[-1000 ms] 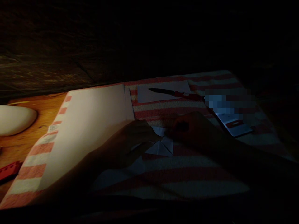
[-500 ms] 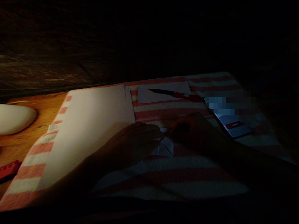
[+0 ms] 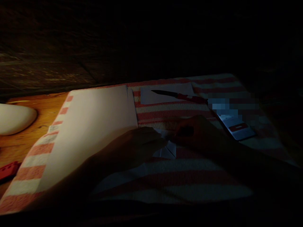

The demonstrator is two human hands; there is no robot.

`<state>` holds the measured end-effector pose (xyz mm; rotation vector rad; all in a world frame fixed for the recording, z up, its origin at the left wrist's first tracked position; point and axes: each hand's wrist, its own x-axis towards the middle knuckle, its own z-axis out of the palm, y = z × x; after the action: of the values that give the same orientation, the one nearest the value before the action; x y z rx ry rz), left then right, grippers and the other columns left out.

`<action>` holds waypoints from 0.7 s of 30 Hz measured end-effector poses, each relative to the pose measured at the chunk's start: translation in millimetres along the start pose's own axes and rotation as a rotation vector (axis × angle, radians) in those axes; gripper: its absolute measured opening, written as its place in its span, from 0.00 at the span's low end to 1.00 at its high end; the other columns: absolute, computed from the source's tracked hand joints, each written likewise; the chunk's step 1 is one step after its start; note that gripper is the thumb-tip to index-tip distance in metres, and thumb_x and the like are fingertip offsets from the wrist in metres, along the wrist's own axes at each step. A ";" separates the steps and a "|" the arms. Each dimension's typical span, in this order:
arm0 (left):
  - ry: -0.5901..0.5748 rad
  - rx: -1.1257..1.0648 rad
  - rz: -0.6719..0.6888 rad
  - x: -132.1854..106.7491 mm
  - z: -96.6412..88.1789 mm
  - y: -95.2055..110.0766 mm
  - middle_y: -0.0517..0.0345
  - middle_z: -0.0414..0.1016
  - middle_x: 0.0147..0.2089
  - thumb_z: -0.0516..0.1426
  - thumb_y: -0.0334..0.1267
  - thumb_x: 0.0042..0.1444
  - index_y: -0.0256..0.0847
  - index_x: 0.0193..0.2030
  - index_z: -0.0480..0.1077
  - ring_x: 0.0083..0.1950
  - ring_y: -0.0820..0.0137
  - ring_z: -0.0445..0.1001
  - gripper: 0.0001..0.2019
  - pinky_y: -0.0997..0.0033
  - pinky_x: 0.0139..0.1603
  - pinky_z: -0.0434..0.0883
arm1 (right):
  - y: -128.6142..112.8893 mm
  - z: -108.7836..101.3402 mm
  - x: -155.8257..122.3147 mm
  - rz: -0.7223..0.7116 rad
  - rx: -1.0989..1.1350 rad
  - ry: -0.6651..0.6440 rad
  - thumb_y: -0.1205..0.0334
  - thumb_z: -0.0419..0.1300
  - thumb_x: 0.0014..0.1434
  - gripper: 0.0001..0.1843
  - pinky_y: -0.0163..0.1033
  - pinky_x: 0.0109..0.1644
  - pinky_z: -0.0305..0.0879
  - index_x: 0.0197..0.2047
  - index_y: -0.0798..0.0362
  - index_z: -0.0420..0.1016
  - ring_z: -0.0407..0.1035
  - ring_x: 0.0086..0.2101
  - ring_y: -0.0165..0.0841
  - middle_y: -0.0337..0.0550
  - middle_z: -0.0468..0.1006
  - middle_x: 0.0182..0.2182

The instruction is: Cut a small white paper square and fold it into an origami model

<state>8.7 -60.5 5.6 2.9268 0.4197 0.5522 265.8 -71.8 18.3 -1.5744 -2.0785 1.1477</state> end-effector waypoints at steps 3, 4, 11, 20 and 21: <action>-0.041 -0.064 -0.074 2.2 0.0 1.8 0.50 0.81 0.46 0.50 0.31 0.71 0.36 0.54 0.74 0.46 0.68 0.78 0.13 0.70 0.46 0.78 | 0.2 0.1 -0.1 0.001 -0.002 0.003 0.51 0.67 0.58 0.13 0.35 0.28 0.56 0.33 0.52 0.84 0.72 0.27 0.30 0.40 0.81 0.27; -0.052 -0.095 -0.107 3.2 -0.2 2.7 0.51 0.80 0.46 0.50 0.32 0.72 0.37 0.53 0.74 0.45 0.69 0.78 0.12 0.71 0.45 0.77 | 0.3 0.2 -0.1 0.003 -0.001 0.008 0.51 0.67 0.59 0.13 0.35 0.28 0.55 0.32 0.52 0.83 0.72 0.27 0.30 0.40 0.81 0.27; -0.142 -0.226 -0.316 11.5 -5.9 9.5 0.56 0.79 0.43 0.52 0.32 0.70 0.40 0.49 0.76 0.43 0.71 0.77 0.10 0.73 0.42 0.75 | -1.4 -0.8 2.0 0.005 -0.009 0.019 0.53 0.66 0.60 0.14 0.36 0.28 0.55 0.28 0.53 0.80 0.69 0.26 0.30 0.41 0.79 0.26; -0.126 -0.287 -0.398 9.2 -4.8 9.0 0.60 0.80 0.45 0.54 0.33 0.69 0.44 0.52 0.73 0.45 0.71 0.79 0.09 0.72 0.44 0.75 | -0.8 -0.5 3.9 -0.022 -0.074 0.035 0.57 0.64 0.59 0.11 0.37 0.28 0.53 0.28 0.54 0.78 0.68 0.26 0.29 0.39 0.77 0.25; -0.119 -0.237 -0.337 7.6 -3.7 8.0 0.58 0.80 0.46 0.53 0.32 0.69 0.43 0.53 0.74 0.45 0.69 0.78 0.10 0.70 0.45 0.76 | -0.4 -0.2 3.6 -0.019 -0.063 0.037 0.56 0.65 0.59 0.12 0.36 0.28 0.53 0.28 0.54 0.78 0.68 0.25 0.29 0.39 0.77 0.25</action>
<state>16.1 -65.6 13.0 2.5700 0.7552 0.3513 264.4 -68.5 18.0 -1.5881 -2.1198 1.0484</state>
